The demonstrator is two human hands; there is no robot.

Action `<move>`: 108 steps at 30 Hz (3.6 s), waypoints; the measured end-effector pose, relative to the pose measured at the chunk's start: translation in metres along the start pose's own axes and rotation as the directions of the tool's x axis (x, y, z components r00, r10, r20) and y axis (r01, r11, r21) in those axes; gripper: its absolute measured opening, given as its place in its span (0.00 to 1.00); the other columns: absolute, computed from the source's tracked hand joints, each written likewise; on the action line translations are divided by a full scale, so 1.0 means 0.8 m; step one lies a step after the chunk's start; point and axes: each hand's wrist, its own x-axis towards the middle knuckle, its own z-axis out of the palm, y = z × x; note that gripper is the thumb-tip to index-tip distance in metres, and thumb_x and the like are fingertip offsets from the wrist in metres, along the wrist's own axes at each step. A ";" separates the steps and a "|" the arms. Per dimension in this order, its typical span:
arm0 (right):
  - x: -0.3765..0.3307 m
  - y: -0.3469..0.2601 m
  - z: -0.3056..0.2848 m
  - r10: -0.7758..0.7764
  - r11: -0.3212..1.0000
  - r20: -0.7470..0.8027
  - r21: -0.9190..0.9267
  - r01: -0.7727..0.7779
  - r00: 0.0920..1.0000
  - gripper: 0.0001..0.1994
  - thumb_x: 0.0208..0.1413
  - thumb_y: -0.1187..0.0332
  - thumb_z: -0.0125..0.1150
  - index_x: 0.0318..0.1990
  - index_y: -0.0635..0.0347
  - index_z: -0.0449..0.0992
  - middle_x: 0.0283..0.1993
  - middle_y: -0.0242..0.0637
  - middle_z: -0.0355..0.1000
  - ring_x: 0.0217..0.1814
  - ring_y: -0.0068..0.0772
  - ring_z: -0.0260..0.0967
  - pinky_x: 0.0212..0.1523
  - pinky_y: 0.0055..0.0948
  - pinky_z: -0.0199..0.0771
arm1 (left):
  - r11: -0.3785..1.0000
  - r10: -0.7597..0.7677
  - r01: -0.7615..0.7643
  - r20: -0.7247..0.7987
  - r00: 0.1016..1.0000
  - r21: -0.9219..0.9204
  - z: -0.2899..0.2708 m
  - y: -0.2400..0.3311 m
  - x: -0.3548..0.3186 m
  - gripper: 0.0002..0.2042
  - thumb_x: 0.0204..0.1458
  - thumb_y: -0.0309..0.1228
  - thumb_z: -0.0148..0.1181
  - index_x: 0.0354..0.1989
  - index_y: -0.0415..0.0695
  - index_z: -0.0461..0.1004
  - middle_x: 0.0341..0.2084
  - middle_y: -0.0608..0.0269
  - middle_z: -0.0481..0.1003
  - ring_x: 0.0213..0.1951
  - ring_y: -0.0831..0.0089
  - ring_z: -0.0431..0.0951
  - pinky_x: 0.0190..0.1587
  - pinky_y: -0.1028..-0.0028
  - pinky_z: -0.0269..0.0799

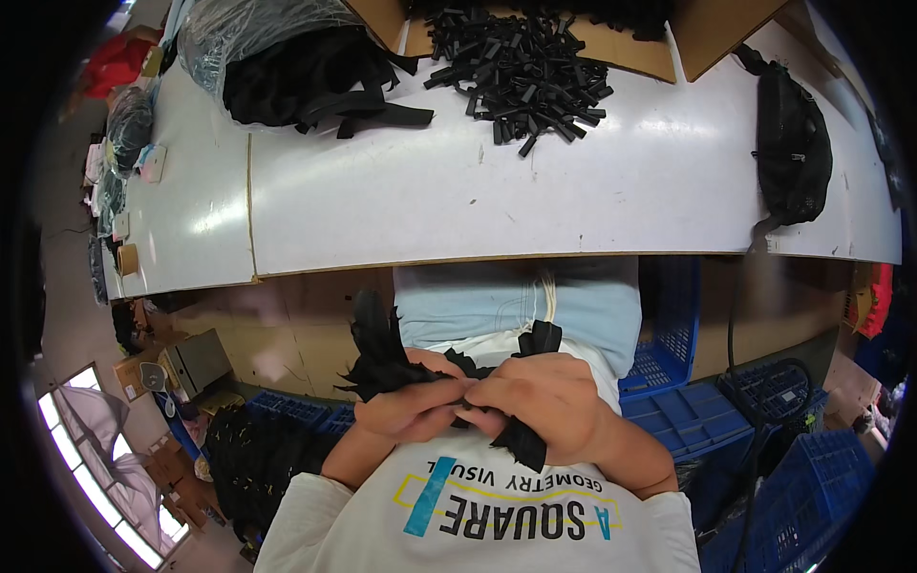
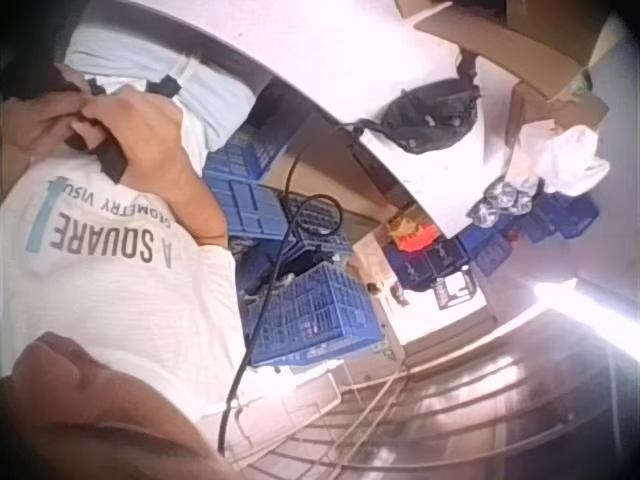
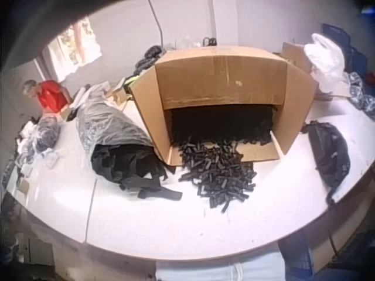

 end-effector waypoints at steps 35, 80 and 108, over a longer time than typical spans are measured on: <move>0.000 0.014 0.001 -0.046 0.998 -0.058 -0.038 0.044 0.997 0.07 0.42 0.74 0.65 0.29 0.62 0.73 0.20 0.36 0.70 0.16 0.30 0.66 0.18 0.23 0.65 | 0.982 -0.107 0.087 -0.110 0.988 -0.169 0.002 0.007 0.006 0.15 0.43 0.18 0.61 0.41 0.43 0.76 0.30 0.60 0.78 0.28 0.73 0.78 0.31 0.80 0.73; 0.001 -0.005 -0.008 -0.013 0.963 0.107 -0.265 0.041 0.994 0.14 0.32 0.74 0.62 0.32 0.68 0.72 0.20 0.30 0.64 0.17 0.25 0.65 0.15 0.21 0.63 | 0.965 -0.139 0.113 -0.098 0.985 -0.238 0.010 0.011 -0.001 0.17 0.41 0.12 0.57 0.40 0.41 0.76 0.31 0.62 0.75 0.23 0.77 0.73 0.26 0.80 0.69; -0.004 0.003 -0.001 0.037 0.976 0.039 -0.214 -0.028 0.999 0.10 0.38 0.79 0.64 0.32 0.66 0.73 0.18 0.36 0.67 0.14 0.30 0.65 0.15 0.23 0.61 | 0.412 -0.681 0.309 -0.064 0.729 -0.857 0.022 0.029 0.012 0.04 0.43 0.14 0.59 0.27 0.32 0.76 0.29 0.54 0.76 0.24 0.71 0.74 0.28 0.77 0.70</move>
